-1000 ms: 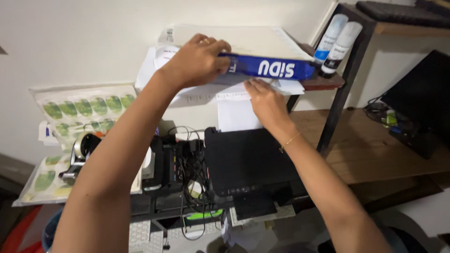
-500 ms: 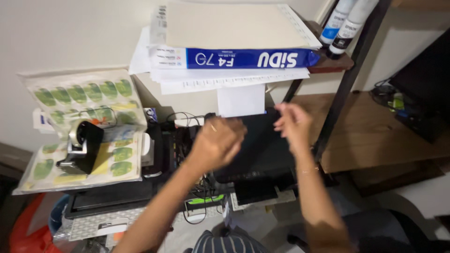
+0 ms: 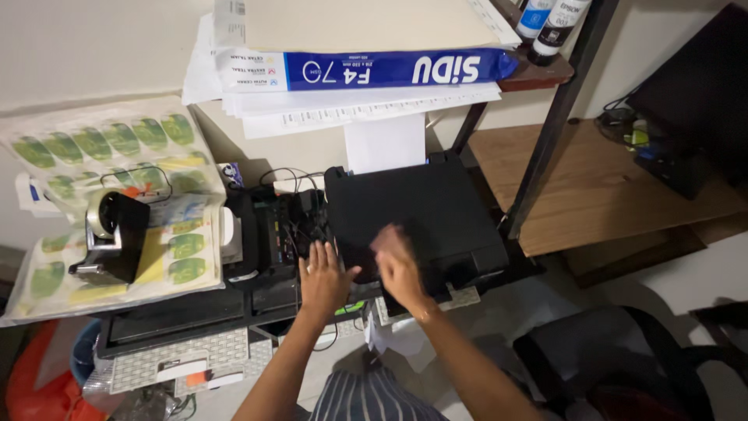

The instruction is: The person organizes paper on a shelf, then retrieves a tissue and wipes the exterior and glass surface of a printer. The person opens the printer lid to clean the inside and continues wiping the control panel area.

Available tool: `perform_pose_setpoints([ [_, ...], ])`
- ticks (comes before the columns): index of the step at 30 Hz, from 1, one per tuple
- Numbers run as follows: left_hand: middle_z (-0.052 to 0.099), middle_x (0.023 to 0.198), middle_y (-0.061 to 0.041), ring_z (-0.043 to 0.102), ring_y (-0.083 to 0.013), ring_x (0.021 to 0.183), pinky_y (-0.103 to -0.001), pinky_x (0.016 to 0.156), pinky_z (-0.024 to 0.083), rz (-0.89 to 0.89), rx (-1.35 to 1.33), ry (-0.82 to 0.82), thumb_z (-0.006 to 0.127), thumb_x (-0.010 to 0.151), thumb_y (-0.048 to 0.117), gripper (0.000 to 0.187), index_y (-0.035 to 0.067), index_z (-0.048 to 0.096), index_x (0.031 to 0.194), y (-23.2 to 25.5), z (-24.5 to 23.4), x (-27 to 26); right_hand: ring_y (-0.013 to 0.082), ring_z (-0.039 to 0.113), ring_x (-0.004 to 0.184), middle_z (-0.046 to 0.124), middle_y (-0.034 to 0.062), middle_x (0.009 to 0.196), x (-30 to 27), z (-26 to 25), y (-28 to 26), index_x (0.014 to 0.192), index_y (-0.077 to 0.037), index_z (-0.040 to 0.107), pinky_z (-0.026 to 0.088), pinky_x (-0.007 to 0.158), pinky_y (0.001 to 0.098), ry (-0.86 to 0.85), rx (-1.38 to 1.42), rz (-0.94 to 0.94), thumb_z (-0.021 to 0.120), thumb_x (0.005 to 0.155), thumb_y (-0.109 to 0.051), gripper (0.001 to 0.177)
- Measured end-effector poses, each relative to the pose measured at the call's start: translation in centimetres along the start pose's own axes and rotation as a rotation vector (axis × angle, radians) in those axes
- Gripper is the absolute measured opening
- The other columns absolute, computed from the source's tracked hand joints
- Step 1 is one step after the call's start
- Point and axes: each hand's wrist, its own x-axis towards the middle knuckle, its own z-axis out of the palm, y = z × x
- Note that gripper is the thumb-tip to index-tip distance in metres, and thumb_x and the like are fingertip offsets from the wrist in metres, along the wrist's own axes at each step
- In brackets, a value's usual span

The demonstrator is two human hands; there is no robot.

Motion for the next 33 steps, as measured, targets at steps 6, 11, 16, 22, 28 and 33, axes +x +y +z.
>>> perform_pose_setpoints([
  [6, 0.076, 0.086, -0.014, 0.075, -0.0283, 0.084, -0.042, 0.104, 0.053, -0.103, -0.299, 0.03, 0.063, 0.101, 0.034, 0.025, 0.014, 0.076, 0.097, -0.2, -2.7, 2.7, 0.0155, 0.074, 0.061, 0.079, 0.0121, 0.075, 2.2, -1.2, -1.6, 0.094, -0.006, 0.079, 0.057, 0.059, 0.0317, -0.01, 0.279, 0.108, 0.078, 0.088, -0.034, 0.029],
  [11, 0.075, 0.085, -0.014, 0.076, -0.0281, 0.075, -0.038, 0.07, 0.059, -0.095, -0.849, 0.337, 0.075, 0.091, 0.024, 0.019, 0.006, 0.076, 0.099, 0.1, -0.3, 11.1, 0.01, 0.066, 0.062, 0.074, 0.0083, 0.079, 9.5, -4.8, 3.5, 0.103, -0.003, 0.073, 0.053, 0.056, 0.0245, 0.237, 0.5, 0.212, 0.067, 0.099, -0.028, 0.026],
  [16, 0.069, 0.114, -0.023, 0.068, -0.0349, 0.097, -0.041, 0.083, 0.055, -0.194, -0.728, 0.464, 0.08, 0.082, 0.023, 0.053, -0.002, 0.06, 0.125, -0.7, 6.4, 24.9, 0.0094, 0.067, 0.062, 0.076, 0.007, 0.079, 16.9, -6.0, 7.9, 0.102, -0.002, 0.073, 0.055, 0.058, 0.0241, 0.2, 0.59, 0.143, 0.07, 0.098, -0.021, 0.019],
  [22, 0.068, 0.124, -0.018, 0.065, -0.0313, 0.113, -0.041, 0.095, 0.053, -0.087, -0.715, 0.591, 0.075, 0.089, 0.026, 0.05, 0.001, 0.06, 0.13, -2.2, 13.1, 35.7, 0.0107, 0.071, 0.073, 0.077, 0.0077, 0.089, 20.6, -6.1, 11.2, 0.11, -0.001, 0.073, 0.06, 0.067, 0.025, 0.106, 0.725, 0.117, 0.069, 0.097, -0.018, 0.022],
  [28, 0.067, 0.126, -0.014, 0.064, -0.0256, 0.117, -0.039, 0.1, 0.052, 0.01, -1.275, 0.495, 0.072, 0.091, 0.023, 0.045, 0.002, 0.061, 0.129, -1.6, 13.9, 34.8, 0.0147, 0.07, 0.098, 0.074, 0.0113, 0.111, 20.8, -7.7, 13.0, 0.121, 0.0, 0.068, 0.059, 0.085, 0.0288, 0.129, 0.754, 0.047, 0.073, 0.091, -0.008, 0.031],
  [33, 0.075, 0.117, -0.012, 0.069, -0.0237, 0.113, -0.038, 0.099, 0.054, 0.037, -1.02, 0.305, 0.069, 0.086, -0.001, 0.03, 0.003, 0.073, 0.115, 2.7, 6.3, 25.3, 0.0196, 0.056, 0.122, 0.051, 0.013, 0.138, 20.3, -11.4, 12.1, 0.141, -0.006, 0.041, 0.055, 0.096, 0.0362, 0.243, 0.741, 0.102, 0.078, 0.076, -0.002, 0.075],
])
